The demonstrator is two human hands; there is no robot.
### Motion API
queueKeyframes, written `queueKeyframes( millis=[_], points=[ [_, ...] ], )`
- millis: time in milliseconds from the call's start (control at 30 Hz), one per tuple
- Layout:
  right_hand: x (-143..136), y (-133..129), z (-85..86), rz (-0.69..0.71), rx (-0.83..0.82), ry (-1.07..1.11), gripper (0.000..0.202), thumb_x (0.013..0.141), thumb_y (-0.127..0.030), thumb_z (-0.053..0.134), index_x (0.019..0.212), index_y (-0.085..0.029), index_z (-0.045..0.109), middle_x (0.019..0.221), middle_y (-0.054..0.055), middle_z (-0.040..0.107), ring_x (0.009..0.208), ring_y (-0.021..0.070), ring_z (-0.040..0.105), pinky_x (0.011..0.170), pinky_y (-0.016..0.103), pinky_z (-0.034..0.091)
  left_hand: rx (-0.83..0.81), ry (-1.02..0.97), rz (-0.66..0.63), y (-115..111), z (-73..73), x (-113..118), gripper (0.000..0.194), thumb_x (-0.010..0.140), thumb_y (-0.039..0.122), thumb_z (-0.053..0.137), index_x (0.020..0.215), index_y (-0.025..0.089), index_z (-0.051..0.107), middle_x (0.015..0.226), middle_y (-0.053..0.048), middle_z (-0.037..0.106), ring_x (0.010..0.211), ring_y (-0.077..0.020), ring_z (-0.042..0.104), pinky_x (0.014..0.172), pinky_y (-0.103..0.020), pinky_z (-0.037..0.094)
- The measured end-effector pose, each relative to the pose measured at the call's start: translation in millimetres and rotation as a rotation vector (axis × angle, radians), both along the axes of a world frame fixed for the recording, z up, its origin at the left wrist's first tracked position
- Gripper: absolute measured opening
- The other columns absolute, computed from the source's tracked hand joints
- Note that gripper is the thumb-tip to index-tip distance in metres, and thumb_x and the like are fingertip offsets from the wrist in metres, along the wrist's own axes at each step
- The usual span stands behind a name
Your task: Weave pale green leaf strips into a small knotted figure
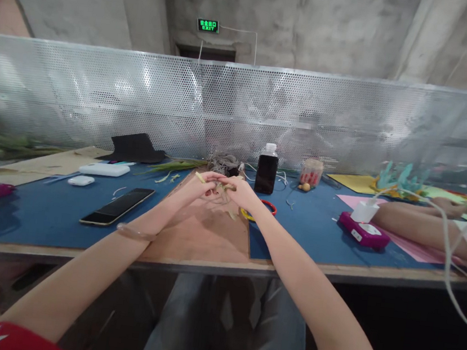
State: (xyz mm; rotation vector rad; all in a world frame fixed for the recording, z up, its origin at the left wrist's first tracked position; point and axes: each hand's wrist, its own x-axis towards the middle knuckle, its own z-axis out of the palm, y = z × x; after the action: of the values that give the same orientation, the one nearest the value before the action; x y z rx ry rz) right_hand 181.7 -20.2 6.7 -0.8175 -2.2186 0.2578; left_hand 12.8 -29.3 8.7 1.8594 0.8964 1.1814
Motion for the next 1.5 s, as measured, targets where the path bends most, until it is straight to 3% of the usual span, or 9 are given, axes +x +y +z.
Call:
queueKeyframes(
  millis=[333,800,1067,1500],
  points=[
    [-1,-3,3.5,-0.049,-0.021,0.033,0.017,0.085,-0.023,0.051,0.097,-0.014,0.059,0.101,0.005,0.06,0.09,0.0158,0.057,0.08,0.037,0.046,-0.093,-0.134,-0.087,7,-2.4,-4,0.027,0.086,0.031,0.047,0.104,0.012,0.053,0.097,-0.007,0.059,0.078,-0.015,0.059,0.066,-0.032,0.05],
    [-1,-4,4.8,-0.168,0.118,0.054,0.018,0.085,-0.026,0.051,0.094,-0.013,0.059,0.094,0.004,0.06,0.086,0.0152,0.057,0.078,0.036,0.047,-0.144,-0.168,-0.042,4,-2.2,-4,0.022,0.086,0.028,0.049,0.101,0.012,0.053,0.087,-0.004,0.059,0.07,-0.0127,0.058,0.063,-0.03,0.05],
    [-3,-4,3.9,-0.141,0.201,0.034,0.017,0.085,-0.026,0.051,0.092,-0.013,0.059,0.091,0.004,0.06,0.084,0.0146,0.057,0.077,0.035,0.047,-0.104,-0.096,-0.057,-10,-4.5,0,0.028,0.081,0.025,0.057,0.105,0.013,0.052,0.096,-0.005,0.06,0.078,-0.0151,0.06,0.07,-0.034,0.051],
    [-4,-6,5.4,-0.139,0.228,0.08,0.016,0.084,-0.026,0.053,0.091,-0.013,0.059,0.088,0.003,0.06,0.082,0.0143,0.057,0.075,0.034,0.047,-0.042,-0.078,-0.047,1,-8.3,-3,0.021,0.082,0.024,0.054,0.1,0.012,0.055,0.093,-0.005,0.06,0.078,-0.0153,0.059,0.069,-0.033,0.05]
  ],
)
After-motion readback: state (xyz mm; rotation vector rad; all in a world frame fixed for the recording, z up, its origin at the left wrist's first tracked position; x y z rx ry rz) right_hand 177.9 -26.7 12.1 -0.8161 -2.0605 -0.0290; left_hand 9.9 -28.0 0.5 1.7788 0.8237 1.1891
